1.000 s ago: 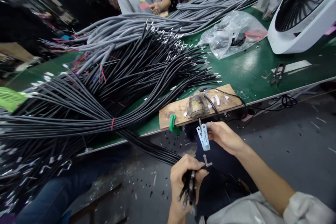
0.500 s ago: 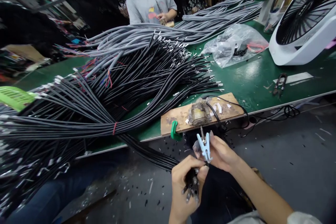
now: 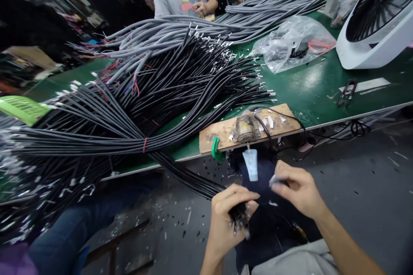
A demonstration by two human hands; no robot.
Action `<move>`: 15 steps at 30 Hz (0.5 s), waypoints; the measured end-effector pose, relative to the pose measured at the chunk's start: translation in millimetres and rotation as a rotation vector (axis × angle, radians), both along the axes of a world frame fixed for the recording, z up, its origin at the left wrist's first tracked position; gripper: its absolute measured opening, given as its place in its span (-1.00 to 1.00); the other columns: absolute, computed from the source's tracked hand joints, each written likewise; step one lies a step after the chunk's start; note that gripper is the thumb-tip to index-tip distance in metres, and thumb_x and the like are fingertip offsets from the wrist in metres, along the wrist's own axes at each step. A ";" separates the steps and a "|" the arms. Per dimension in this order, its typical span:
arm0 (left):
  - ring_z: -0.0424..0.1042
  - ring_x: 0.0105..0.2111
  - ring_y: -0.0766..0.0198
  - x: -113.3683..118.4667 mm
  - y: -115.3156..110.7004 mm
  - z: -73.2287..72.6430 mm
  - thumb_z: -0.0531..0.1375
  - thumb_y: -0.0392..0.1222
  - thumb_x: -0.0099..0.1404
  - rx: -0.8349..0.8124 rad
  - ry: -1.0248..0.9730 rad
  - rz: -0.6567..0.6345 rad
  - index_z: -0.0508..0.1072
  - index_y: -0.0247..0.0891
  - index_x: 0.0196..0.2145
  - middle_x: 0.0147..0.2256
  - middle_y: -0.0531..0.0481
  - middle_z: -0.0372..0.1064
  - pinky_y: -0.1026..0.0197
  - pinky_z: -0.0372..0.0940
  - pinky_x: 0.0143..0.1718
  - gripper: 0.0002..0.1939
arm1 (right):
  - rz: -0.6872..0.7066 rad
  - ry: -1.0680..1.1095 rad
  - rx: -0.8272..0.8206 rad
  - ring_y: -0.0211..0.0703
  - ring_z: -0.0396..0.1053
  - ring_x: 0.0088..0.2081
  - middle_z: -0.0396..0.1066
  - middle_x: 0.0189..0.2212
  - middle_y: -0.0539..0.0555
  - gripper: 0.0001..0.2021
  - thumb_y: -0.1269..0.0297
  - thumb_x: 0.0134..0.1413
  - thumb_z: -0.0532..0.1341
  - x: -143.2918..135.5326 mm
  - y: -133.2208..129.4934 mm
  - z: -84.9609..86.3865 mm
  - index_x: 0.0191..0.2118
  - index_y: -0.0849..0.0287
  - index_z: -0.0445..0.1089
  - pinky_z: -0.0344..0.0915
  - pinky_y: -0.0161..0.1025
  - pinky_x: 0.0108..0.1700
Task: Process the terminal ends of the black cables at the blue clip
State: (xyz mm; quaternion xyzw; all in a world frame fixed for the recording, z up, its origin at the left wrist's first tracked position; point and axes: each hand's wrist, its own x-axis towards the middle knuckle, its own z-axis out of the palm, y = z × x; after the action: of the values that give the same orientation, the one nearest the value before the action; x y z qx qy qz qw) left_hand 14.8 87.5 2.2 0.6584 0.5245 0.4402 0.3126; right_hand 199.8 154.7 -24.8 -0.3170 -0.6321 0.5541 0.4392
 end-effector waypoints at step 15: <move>0.32 -0.54 0.33 8.7 -12.2 -15.2 0.23 -0.32 0.21 0.047 0.080 0.223 0.42 -0.28 -0.40 -0.51 0.04 0.31 0.33 0.17 -0.51 -0.96 | -0.035 0.694 -0.814 -0.25 0.21 -0.46 0.28 -0.51 -0.01 -0.77 0.14 -0.09 0.38 -65.0 -37.0 -6.4 -0.43 0.17 0.42 0.21 -0.32 -0.37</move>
State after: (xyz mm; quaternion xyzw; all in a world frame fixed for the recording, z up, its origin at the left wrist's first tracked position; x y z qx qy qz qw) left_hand 23.5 75.4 -13.0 0.6202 0.5961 0.4577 0.2248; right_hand 134.8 117.6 -31.1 -0.2703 -0.1784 0.8193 0.4732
